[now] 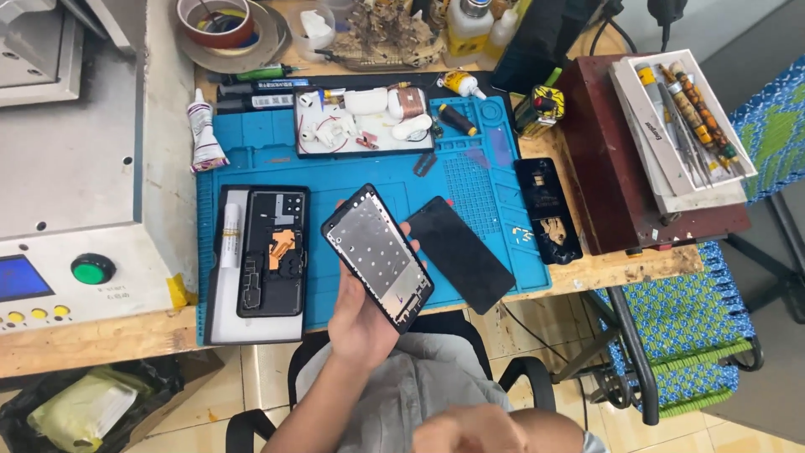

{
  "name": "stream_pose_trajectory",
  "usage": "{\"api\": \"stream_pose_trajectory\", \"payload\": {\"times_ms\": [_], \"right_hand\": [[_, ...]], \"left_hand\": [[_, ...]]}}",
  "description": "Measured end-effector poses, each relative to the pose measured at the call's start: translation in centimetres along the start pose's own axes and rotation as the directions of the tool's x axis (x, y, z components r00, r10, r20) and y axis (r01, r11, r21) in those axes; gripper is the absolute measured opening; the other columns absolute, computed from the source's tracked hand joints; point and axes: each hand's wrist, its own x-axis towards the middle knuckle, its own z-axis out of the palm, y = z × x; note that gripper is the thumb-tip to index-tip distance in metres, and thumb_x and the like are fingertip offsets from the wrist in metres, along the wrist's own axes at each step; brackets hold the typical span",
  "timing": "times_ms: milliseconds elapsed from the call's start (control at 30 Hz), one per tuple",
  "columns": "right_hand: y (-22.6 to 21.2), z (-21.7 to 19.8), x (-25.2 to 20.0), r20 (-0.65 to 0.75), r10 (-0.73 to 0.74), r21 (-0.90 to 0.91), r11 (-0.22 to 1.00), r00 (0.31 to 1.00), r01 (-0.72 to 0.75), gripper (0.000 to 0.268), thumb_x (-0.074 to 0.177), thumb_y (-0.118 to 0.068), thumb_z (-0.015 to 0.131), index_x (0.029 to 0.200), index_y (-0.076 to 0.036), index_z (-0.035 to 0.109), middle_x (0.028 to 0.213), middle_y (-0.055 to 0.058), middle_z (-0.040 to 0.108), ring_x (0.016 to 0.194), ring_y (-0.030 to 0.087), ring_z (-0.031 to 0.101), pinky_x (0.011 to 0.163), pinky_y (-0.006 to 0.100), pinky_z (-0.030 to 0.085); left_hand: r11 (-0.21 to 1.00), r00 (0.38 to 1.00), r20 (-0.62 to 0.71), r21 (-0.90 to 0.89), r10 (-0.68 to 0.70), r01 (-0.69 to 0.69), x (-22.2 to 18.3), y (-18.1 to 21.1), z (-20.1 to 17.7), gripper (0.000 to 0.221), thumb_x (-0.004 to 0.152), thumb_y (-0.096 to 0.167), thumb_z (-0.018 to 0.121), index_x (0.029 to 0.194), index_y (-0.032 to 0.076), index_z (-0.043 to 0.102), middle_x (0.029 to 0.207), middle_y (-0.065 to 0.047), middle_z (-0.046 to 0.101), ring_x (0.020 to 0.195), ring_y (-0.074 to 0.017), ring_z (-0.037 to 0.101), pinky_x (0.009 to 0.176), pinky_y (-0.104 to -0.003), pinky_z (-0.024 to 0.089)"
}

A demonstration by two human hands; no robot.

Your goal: Disassembling and reassembling a smartphone, including cleaning the screen and managing internal components.

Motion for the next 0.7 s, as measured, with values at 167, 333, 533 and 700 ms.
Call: {"api": "stream_pose_trajectory", "payload": {"times_ms": [167,333,533,700], "right_hand": [[-7.1,6.7,8.4,0.136,-0.283,-0.984,-0.151,0.949,0.096,0.019,0.109,-0.013,0.053,0.119,-0.011,0.069,0.092,0.012,0.066,0.075,0.023,0.062,0.065,0.035,0.052],[-10.1,5.8,12.7,-0.226,-0.427,-0.444,-0.755,0.875,-0.483,0.062,0.097,-0.015,0.074,0.154,-0.002,0.054,0.144,0.017,0.066,0.135,0.026,0.064,0.107,0.042,0.056],[-9.5,0.8,11.6,-0.430,-0.326,-0.117,-0.905,0.842,-0.410,0.098,0.090,-0.049,0.081,0.172,-0.019,0.036,0.155,0.017,0.055,0.143,0.044,0.048,0.114,0.062,0.040],[-9.2,0.6,11.9,-0.399,-0.353,0.027,-0.927,0.846,-0.374,0.090,0.091,-0.049,0.080,0.169,-0.024,0.043,0.148,0.012,0.062,0.136,0.040,0.056,0.107,0.059,0.044]], "left_hand": [[0.999,1.000,-0.013,0.034,-0.006,0.007,-0.3,0.5,0.3,0.100,0.109,0.028,0.076,0.180,0.032,0.006,0.167,-0.031,0.042,0.145,-0.0393,0.055,0.122,-0.050,0.048],[1.000,1.000,0.018,0.024,-0.011,0.011,-0.1,0.8,0.2,0.106,0.108,0.031,0.078,0.181,0.032,0.000,0.166,-0.029,0.042,0.147,-0.0380,0.053,0.125,-0.048,0.046],[1.000,1.000,0.018,-0.007,-0.009,0.009,-0.2,0.8,0.2,0.104,0.106,0.031,0.079,0.180,0.033,0.007,0.166,-0.028,0.043,0.144,-0.0368,0.056,0.123,-0.049,0.048],[0.999,1.000,0.012,0.033,-0.023,0.022,-0.3,0.8,0.0,0.103,0.107,0.031,0.077,0.180,0.035,0.005,0.168,-0.028,0.040,0.147,-0.0365,0.054,0.124,-0.050,0.046]]}}
